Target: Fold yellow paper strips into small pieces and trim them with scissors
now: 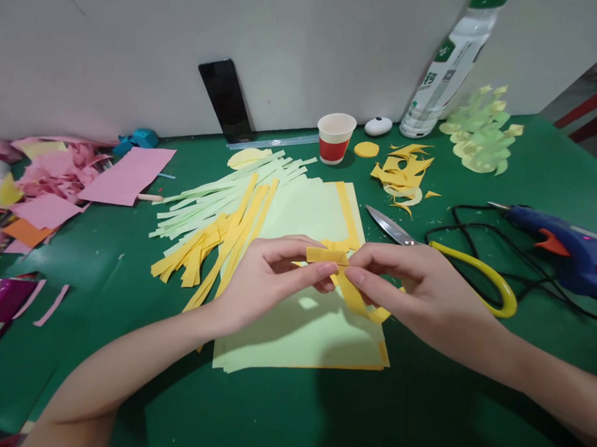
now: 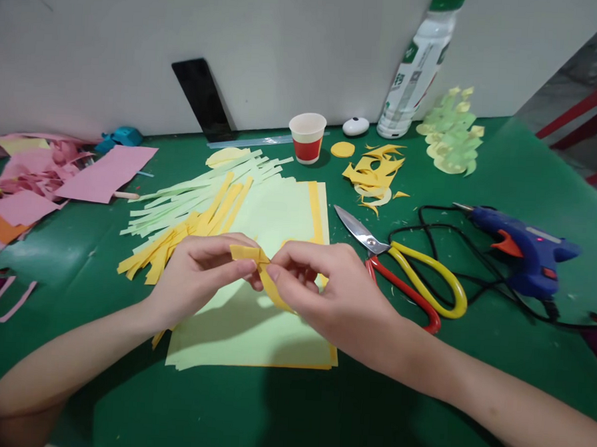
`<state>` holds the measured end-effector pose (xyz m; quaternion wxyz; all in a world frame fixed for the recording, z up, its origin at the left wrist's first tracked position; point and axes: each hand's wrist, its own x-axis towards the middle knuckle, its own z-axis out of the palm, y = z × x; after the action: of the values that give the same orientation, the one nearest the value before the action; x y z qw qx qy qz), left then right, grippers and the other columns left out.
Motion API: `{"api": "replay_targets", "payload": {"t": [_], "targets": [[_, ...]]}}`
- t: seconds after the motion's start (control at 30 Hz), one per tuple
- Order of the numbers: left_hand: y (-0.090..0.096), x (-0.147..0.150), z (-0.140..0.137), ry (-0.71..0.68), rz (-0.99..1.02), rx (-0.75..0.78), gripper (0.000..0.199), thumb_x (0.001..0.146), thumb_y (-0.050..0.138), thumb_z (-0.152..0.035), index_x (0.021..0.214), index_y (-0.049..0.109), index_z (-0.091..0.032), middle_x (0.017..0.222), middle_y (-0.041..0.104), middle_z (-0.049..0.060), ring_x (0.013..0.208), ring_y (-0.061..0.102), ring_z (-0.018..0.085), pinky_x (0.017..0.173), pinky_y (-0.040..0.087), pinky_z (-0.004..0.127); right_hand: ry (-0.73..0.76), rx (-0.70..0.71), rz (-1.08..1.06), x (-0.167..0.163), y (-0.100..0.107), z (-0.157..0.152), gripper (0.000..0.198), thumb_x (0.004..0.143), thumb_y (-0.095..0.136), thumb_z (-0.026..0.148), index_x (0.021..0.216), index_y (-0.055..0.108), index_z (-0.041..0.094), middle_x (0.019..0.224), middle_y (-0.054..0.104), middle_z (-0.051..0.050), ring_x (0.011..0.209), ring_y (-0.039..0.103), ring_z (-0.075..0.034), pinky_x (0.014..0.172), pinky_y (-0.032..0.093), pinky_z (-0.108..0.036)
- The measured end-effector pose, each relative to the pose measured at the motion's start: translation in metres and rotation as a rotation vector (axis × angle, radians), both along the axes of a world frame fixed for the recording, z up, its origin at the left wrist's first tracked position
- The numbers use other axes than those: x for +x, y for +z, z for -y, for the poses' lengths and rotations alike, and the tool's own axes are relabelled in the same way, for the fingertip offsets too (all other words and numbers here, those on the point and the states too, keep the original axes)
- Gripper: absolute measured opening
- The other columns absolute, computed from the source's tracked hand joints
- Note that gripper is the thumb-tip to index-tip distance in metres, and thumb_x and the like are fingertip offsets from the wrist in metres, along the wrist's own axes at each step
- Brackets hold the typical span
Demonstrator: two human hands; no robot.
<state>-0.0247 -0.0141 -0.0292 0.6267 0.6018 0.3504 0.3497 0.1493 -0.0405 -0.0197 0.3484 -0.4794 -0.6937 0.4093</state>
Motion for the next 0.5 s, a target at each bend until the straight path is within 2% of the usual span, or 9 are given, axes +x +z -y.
{"api": "replay_targets", "payload": {"t": [0.13,0.3,0.5], "targets": [[0.0000,-0.0002,0.0022,0.007,-0.018,-0.015,0.008,0.076,0.066,-0.020,0.070,0.067,-0.015,0.067,0.064,-0.001,0.062,0.061,0.007,0.061,0.052,0.016,0.001,0.016,0.053,-0.0022,-0.0015,0.0024,0.021,0.078,0.048,0.017,0.058,0.054,0.018,0.051,0.052,0.004,0.047,0.041,-0.007,0.043,0.031,-0.019],[-0.0024,0.0023,0.0036,0.032,-0.009,-0.002,0.007,0.074,0.068,-0.020,0.069,0.067,-0.015,0.070,0.064,0.000,0.064,0.061,0.008,0.059,0.051,0.017,0.003,0.126,0.096,-0.0029,-0.0051,0.0028,0.021,0.076,0.047,0.016,0.055,0.050,0.018,0.047,0.046,0.005,0.043,0.037,-0.006,0.042,0.029,-0.019],[-0.0073,0.0060,0.0035,0.084,0.084,0.011,0.002,0.069,0.072,-0.018,0.067,0.070,-0.017,0.072,0.065,0.001,0.067,0.059,0.010,0.059,0.049,0.019,0.087,0.214,0.181,-0.0002,-0.0042,0.0028,0.023,0.079,0.045,0.016,0.056,0.049,0.016,0.049,0.047,0.003,0.044,0.037,-0.005,0.041,0.031,-0.016]]}}
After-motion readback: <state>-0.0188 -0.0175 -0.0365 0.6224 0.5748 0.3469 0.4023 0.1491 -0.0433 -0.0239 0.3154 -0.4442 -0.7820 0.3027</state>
